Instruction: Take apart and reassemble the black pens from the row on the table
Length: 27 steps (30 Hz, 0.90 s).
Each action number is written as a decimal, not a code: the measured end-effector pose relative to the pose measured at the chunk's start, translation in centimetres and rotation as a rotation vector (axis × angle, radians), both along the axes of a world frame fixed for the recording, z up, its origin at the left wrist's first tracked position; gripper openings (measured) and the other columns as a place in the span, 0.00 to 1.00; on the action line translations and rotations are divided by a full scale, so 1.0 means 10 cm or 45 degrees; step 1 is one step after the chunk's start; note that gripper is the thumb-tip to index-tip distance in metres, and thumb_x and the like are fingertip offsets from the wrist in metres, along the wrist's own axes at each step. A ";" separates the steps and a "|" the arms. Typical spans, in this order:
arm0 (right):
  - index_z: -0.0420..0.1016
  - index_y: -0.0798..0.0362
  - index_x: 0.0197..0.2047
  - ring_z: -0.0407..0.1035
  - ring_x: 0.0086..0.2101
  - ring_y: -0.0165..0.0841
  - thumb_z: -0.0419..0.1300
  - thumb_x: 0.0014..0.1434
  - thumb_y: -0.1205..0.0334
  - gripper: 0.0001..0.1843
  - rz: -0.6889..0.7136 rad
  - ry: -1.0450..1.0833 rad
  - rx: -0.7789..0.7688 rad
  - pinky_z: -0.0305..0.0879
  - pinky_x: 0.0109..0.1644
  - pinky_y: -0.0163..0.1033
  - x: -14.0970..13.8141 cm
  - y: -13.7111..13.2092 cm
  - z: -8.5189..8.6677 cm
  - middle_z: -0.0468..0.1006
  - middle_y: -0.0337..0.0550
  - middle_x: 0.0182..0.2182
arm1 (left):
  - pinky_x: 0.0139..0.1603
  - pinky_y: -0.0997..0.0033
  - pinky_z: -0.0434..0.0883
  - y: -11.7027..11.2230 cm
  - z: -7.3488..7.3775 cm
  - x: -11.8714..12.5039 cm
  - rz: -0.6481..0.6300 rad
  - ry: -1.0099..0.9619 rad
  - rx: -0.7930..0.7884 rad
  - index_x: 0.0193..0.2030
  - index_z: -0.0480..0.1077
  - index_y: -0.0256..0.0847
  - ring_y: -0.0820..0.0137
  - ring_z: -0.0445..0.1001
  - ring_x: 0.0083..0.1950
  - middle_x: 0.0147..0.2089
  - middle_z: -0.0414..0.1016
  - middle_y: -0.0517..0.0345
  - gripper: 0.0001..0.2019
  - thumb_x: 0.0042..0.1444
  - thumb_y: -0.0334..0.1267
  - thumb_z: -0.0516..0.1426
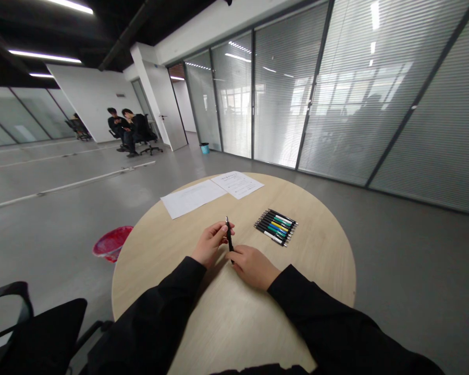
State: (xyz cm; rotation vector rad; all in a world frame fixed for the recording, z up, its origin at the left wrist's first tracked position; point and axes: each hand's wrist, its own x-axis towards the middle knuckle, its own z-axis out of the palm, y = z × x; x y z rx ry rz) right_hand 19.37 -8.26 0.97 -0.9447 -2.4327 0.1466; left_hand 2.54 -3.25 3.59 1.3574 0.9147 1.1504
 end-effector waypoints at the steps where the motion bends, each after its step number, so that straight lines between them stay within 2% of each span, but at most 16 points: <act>1: 0.72 0.53 0.43 0.66 0.38 0.35 0.55 0.62 0.72 0.08 0.013 0.008 0.003 0.60 0.41 0.37 0.00 0.00 -0.01 0.72 0.44 0.35 | 0.34 0.71 0.66 0.00 0.00 0.00 -0.006 0.005 0.001 0.40 0.75 0.36 0.70 0.71 0.33 0.34 0.76 0.52 0.19 0.54 0.52 0.62; 27: 0.72 0.54 0.44 0.66 0.37 0.34 0.54 0.61 0.73 0.10 0.038 0.039 -0.015 0.60 0.41 0.37 0.00 0.00 -0.01 0.72 0.44 0.35 | 0.34 0.71 0.65 0.06 -0.08 -0.04 -0.041 0.044 0.002 0.41 0.74 0.37 0.71 0.71 0.32 0.35 0.76 0.53 0.19 0.55 0.53 0.61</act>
